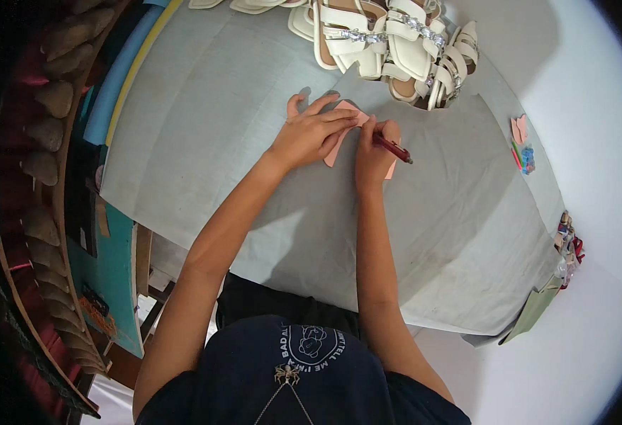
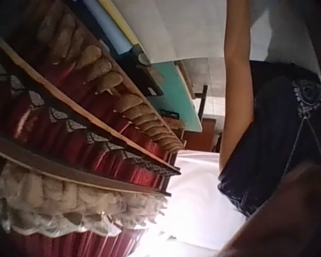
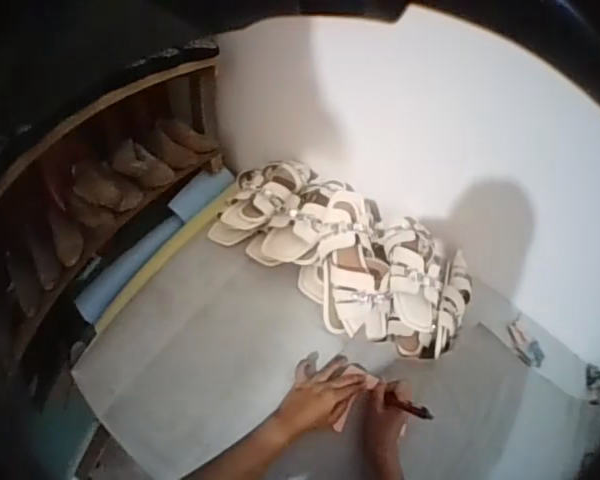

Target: The person places a pink paper template on a large sheet of gray material and traces its outline with a red pen. They reposition the template multiple times to trace additional shapes on the same sheet.

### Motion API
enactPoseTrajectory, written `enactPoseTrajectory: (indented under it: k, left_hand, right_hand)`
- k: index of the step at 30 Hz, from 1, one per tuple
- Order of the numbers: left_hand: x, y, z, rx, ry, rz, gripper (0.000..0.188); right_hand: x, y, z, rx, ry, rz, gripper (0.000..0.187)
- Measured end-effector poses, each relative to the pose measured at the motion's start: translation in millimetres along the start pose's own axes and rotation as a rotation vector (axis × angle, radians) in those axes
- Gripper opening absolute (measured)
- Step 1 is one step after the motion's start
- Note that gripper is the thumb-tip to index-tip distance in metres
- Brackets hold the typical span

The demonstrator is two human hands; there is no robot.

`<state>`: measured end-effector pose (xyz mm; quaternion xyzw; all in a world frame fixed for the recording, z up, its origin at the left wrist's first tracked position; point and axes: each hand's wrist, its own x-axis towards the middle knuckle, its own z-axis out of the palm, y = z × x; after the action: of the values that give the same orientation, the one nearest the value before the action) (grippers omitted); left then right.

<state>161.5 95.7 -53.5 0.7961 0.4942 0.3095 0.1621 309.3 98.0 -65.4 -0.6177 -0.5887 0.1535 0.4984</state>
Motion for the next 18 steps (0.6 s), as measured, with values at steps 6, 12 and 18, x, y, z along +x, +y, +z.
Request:
enactPoseTrajectory:
  k: [6, 12, 18]
  left_hand:
    - [-0.4, -1.8, 1.4, 0.009, -0.042, -0.003, 0.027]
    - [-0.8, -3.1, -0.5, 0.033, -0.052, 0.014, 0.026]
    - [-0.9, -3.3, -1.3, 0.038, -0.045, 0.023, 0.025]
  right_hand:
    - [-3.5, -0.5, 1.8, 0.094, -0.026, 0.058, 0.027]
    - [-4.5, -2.8, 0.7, 0.141, 0.017, 0.076, 0.027]
    - [-4.6, 0.2, -1.6, 0.129, 0.048, 0.122, 0.025]
